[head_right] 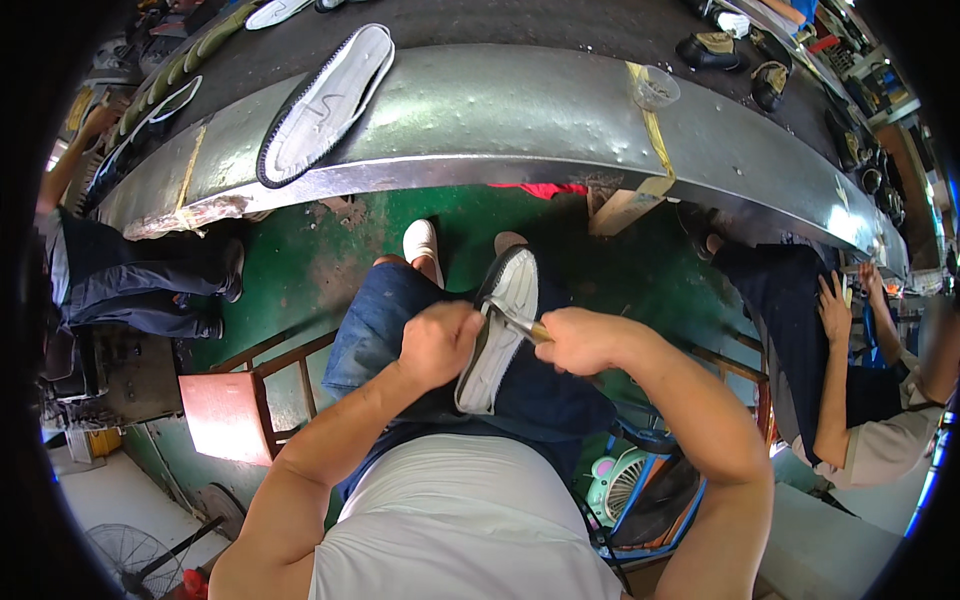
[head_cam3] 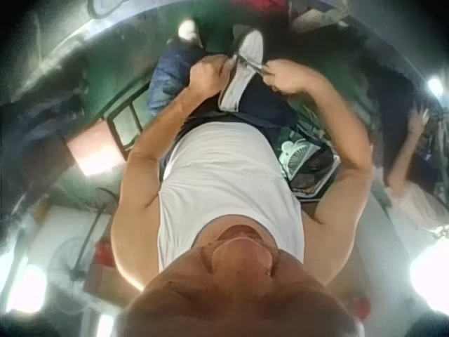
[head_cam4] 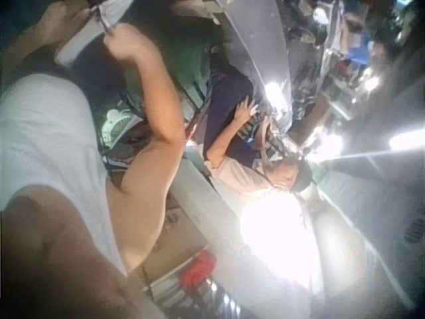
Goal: Manipulate shoe components and use pliers to adjust and assemble shoes on a production line.
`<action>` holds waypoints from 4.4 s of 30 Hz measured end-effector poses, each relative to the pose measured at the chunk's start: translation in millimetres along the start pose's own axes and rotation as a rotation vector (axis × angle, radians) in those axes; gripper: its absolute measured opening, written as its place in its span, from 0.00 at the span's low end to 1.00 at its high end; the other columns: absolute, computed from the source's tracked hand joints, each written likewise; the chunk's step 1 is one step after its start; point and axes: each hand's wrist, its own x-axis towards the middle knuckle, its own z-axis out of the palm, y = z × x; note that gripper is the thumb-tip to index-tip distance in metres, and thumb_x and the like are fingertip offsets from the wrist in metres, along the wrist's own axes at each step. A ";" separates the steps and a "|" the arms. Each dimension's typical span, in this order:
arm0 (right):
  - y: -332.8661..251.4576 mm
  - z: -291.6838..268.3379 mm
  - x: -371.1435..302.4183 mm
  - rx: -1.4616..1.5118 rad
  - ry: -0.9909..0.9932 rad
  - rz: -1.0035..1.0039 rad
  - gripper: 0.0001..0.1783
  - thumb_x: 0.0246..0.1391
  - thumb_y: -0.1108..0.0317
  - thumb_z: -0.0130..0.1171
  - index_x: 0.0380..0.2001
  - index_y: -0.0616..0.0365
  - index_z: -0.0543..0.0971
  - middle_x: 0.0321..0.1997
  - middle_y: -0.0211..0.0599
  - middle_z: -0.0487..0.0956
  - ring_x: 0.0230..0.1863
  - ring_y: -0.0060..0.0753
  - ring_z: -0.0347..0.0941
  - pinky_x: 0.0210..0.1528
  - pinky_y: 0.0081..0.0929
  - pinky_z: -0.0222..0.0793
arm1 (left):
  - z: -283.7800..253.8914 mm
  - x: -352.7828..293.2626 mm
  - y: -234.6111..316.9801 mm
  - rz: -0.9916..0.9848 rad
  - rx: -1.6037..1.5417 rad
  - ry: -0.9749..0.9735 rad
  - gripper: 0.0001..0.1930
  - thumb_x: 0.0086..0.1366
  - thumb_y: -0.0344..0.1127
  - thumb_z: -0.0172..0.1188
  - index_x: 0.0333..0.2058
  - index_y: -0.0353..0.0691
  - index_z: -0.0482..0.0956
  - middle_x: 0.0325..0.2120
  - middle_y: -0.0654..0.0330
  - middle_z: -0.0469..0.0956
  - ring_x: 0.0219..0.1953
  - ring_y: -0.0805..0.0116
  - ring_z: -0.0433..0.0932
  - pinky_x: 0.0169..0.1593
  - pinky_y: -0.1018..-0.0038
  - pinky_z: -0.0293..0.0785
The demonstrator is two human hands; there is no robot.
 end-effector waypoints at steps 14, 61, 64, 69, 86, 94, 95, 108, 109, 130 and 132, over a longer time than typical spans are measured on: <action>17.8 147.8 77.9 0.829 0.427 -0.075 0.14 0.65 0.62 0.54 0.32 0.63 0.78 0.24 0.34 0.79 0.23 0.24 0.76 0.26 0.29 0.70 | 44.5 8.1 -63.9 -0.778 -1.336 -0.286 0.38 0.68 0.47 0.63 0.70 0.39 0.57 0.57 0.55 0.74 0.59 0.64 0.72 0.63 0.64 0.68; 8.7 94.9 3.0 -0.348 0.391 -0.197 0.21 0.59 0.63 0.59 0.49 0.68 0.74 0.42 0.54 0.80 0.45 0.56 0.78 0.48 0.44 0.73 | 23.5 43.7 -35.4 -0.858 -0.880 -0.687 0.47 0.60 0.44 0.72 0.68 0.32 0.52 0.60 0.50 0.71 0.60 0.63 0.71 0.63 0.65 0.67; 31.3 111.1 23.5 -0.288 0.414 -0.191 0.17 0.59 0.61 0.59 0.45 0.63 0.76 0.37 0.48 0.81 0.40 0.55 0.79 0.42 0.46 0.74 | 20.8 39.6 -38.6 -0.911 -0.966 -0.674 0.45 0.61 0.42 0.71 0.68 0.31 0.53 0.58 0.50 0.72 0.58 0.63 0.73 0.61 0.66 0.69; 48.9 144.7 21.7 -0.033 0.660 -0.344 0.13 0.60 0.60 0.58 0.42 0.58 0.78 0.35 0.47 0.81 0.38 0.56 0.79 0.41 0.48 0.73 | 40.2 25.3 -52.9 -0.750 -0.837 -0.517 0.44 0.61 0.45 0.69 0.66 0.29 0.54 0.57 0.43 0.73 0.57 0.56 0.75 0.60 0.67 0.71; 46.8 165.8 -23.4 -0.337 0.469 -0.117 0.13 0.61 0.61 0.58 0.34 0.61 0.76 0.31 0.44 0.81 0.31 0.44 0.80 0.35 0.36 0.76 | 50.0 -33.6 -17.0 -0.491 -0.527 -0.279 0.48 0.63 0.37 0.65 0.73 0.45 0.42 0.65 0.46 0.59 0.67 0.56 0.61 0.69 0.66 0.57; 98.7 123.2 6.8 0.522 -0.287 -0.110 0.14 0.64 0.60 0.57 0.38 0.61 0.80 0.26 0.29 0.80 0.26 0.23 0.76 0.28 0.28 0.72 | 30.9 -82.3 -24.3 -0.473 -0.591 -0.505 0.50 0.68 0.41 0.58 0.73 0.46 0.26 0.74 0.44 0.35 0.76 0.48 0.40 0.74 0.64 0.44; 94.5 117.5 1.2 0.570 -0.297 -0.050 0.13 0.64 0.61 0.57 0.38 0.61 0.80 0.27 0.29 0.80 0.25 0.24 0.76 0.26 0.26 0.71 | 31.8 -79.5 -23.0 -0.505 -0.598 -0.461 0.49 0.68 0.40 0.57 0.74 0.46 0.27 0.74 0.44 0.36 0.75 0.49 0.41 0.74 0.65 0.44; 73.3 149.4 24.1 0.468 0.519 -0.235 0.21 0.70 0.56 0.47 0.37 0.67 0.75 0.29 0.44 0.81 0.30 0.39 0.80 0.37 0.34 0.74 | -13.5 -53.2 -19.6 -0.670 -1.008 -0.413 0.45 0.67 0.31 0.62 0.74 0.37 0.42 0.69 0.49 0.58 0.68 0.65 0.61 0.69 0.72 0.56; 85.7 160.4 27.3 0.551 0.580 -0.241 0.21 0.70 0.56 0.47 0.37 0.67 0.75 0.29 0.43 0.81 0.29 0.36 0.80 0.36 0.33 0.74 | -29.7 -48.7 -17.1 -0.724 -1.128 -0.425 0.42 0.68 0.29 0.61 0.73 0.37 0.44 0.69 0.52 0.58 0.68 0.67 0.60 0.69 0.72 0.55; 126.3 151.3 61.2 1.297 0.271 -0.291 0.25 0.73 0.52 0.40 0.48 0.67 0.73 0.38 0.43 0.81 0.36 0.36 0.80 0.39 0.32 0.76 | -121.8 462.0 -31.3 0.192 1.195 -0.246 0.29 0.70 0.44 0.53 0.66 0.42 0.63 0.69 0.51 0.61 0.71 0.44 0.54 0.67 0.51 0.63; 125.0 152.1 59.3 1.320 0.276 -0.292 0.25 0.73 0.52 0.40 0.48 0.67 0.73 0.39 0.43 0.81 0.36 0.36 0.80 0.38 0.32 0.75 | -135.0 462.4 -36.3 0.168 0.984 -0.220 0.24 0.70 0.43 0.52 0.62 0.43 0.71 0.65 0.48 0.66 0.64 0.43 0.66 0.64 0.55 0.67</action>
